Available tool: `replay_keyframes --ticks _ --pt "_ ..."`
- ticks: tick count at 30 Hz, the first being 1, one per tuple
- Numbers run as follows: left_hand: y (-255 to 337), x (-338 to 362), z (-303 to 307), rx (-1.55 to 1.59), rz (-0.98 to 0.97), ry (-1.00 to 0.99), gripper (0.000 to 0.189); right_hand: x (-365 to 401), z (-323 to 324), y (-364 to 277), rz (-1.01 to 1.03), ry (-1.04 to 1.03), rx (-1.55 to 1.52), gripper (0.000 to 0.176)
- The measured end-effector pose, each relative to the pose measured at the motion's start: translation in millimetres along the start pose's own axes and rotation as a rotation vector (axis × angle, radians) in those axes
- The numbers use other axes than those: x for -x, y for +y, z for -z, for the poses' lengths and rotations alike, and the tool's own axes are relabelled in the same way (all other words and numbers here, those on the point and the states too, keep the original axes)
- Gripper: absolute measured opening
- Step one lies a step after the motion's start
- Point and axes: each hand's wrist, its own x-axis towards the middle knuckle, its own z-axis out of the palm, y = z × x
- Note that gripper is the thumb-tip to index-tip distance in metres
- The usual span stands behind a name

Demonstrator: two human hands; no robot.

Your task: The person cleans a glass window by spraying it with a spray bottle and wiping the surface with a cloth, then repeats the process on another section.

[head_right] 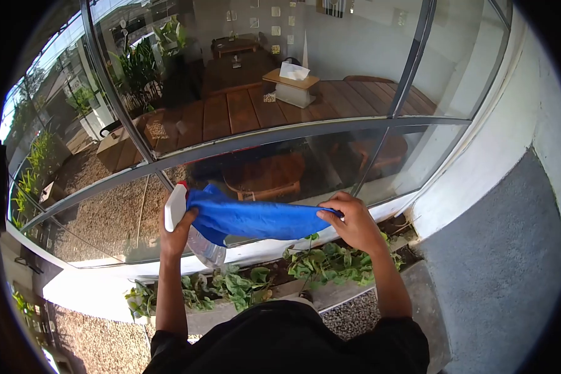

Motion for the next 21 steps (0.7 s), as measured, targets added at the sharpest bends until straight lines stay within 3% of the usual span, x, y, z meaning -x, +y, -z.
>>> replay_keyframes --ticks 4,6,8,11,12,13,14,16,18,21 --pt "0.6 -4.5 8.6 -0.181 -0.028 -0.061 0.034 -9.3 11.0 -9.2 0.262 0.166 -0.144 0.02" --pt "-1.5 -5.5 9.1 -0.131 -0.021 -0.078 0.031 -6.0 22.9 -24.8 -0.022 0.231 -0.292 0.02" --pt "-1.7 -4.5 8.1 -0.079 -0.008 -0.102 0.029 -15.7 31.7 -44.6 0.034 0.261 -0.227 0.021" --pt "14.1 -3.6 -2.9 0.237 0.068 -0.075 0.035 -40.9 52.6 -93.4 0.207 0.158 -0.096 0.022" --pt "9.6 -2.4 -8.4 0.244 0.065 -0.079 0.035 -49.4 58.5 -109.0 0.266 0.019 -0.049 0.023" --pt "0.8 -0.2 -13.4 0.195 0.014 -0.16 0.039 -56.8 64.9 -122.5 0.325 -0.123 -0.001 0.023" --pt "-4.6 2.3 -19.6 0.147 -0.039 -0.236 0.044 -63.1 71.5 -133.6 0.328 -0.125 0.011 0.023" --pt "8.2 9.8 -38.9 0.294 0.035 -0.379 0.053 -74.3 82.3 -153.9 0.265 -0.282 0.099 0.021" --pt "-2.9 10.3 -59.0 0.42 -0.025 -0.477 0.057 -85.0 91.8 -167.5 0.306 -0.287 0.126 0.021" --pt "1.2 6.2 -83.7 0.602 0.018 -0.574 0.061 -101.3 109.5 -173.7 0.354 -0.539 0.096 0.019"
